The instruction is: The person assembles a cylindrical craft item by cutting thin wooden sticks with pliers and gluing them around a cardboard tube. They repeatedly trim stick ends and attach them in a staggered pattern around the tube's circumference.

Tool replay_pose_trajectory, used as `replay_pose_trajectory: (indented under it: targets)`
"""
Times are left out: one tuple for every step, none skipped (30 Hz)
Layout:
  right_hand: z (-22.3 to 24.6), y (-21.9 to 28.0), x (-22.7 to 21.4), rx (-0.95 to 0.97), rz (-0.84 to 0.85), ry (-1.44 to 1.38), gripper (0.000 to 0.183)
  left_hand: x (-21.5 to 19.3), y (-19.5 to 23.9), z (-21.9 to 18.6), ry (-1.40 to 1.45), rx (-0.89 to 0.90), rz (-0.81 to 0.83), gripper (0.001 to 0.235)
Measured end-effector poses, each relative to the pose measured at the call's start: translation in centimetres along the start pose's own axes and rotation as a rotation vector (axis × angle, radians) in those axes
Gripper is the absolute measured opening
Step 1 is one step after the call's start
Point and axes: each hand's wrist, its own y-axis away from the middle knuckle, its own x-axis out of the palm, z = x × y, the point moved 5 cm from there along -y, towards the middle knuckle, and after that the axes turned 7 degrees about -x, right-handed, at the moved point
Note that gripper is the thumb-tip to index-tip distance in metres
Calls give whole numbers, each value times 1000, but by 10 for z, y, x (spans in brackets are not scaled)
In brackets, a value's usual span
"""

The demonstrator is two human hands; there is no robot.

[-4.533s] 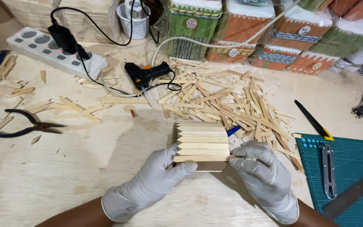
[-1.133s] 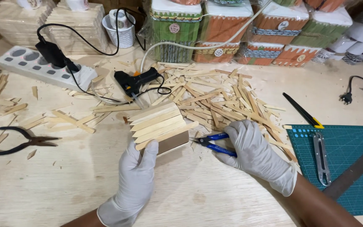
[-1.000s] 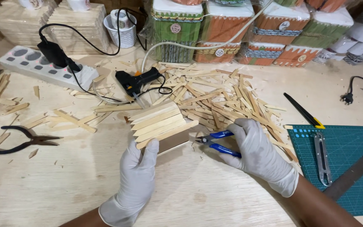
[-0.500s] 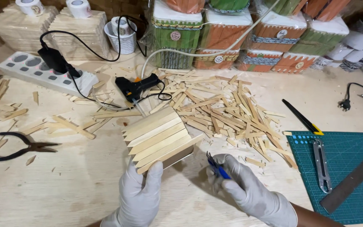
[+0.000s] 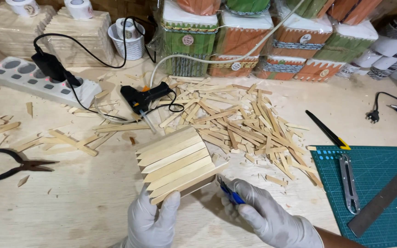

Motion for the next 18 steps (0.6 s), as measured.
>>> replay_pose_trajectory:
  targets:
    - [0, 0, 1, 0, 1, 1, 66, -1, 0, 0, 1, 0, -1, 41]
    - [-2, 0, 1, 17, -7, 0, 68, 0, 0, 0, 8, -6, 18, 41]
    - [-3, 1, 1, 36, -15, -2, 69, 0, 0, 0, 16, -13, 38, 42]
    - [-3, 1, 1, 37, -15, -3, 69, 0, 0, -2, 16, -14, 38, 42]
    - [-4, 1, 1, 51, -24, 11, 68, 1, 0, -4, 45, 6, 56, 40]
    - [-5, 1, 0, 64, -34, 25, 67, 1, -1, -7, 74, 27, 73, 39]
    - [-5, 1, 0, 64, -33, 26, 67, 1, 0, -5, 75, 27, 72, 39]
    - [-5, 1, 0, 54, -30, 18, 68, 1, 1, -2, 60, 8, 66, 40]
    - [-4, 1, 0, 43, -26, 10, 69, 0, 2, 1, 44, -10, 59, 42]
    - [-4, 1, 1, 43, -25, 11, 69, 0, 2, 2, 45, -10, 58, 42]
    - [-4, 1, 1, 43, -22, 4, 70, 0, 2, 1, 12, 31, 37, 40]
    - [-4, 0, 2, 44, -20, -2, 71, -1, 3, 0, -22, 73, 17, 39]
    - [-9, 3, 3, 44, -19, -2, 71, -1, 3, 0, -22, 72, 16, 39]
    - [-14, 5, 3, 39, -34, 51, 70, 0, 3, 3, -17, 23, 21, 40]
    - [-18, 8, 2, 35, -49, 104, 69, 0, 3, 5, -13, -27, 26, 42]
    - [-17, 7, 3, 36, -49, 105, 69, 1, 2, 1, -12, -28, 25, 42]
    - [-17, 6, 3, 52, -63, 106, 69, 2, 0, -3, 26, -13, 26, 42]
    - [-16, 6, 3, 68, -76, 107, 70, 2, -1, -7, 64, 2, 27, 42]
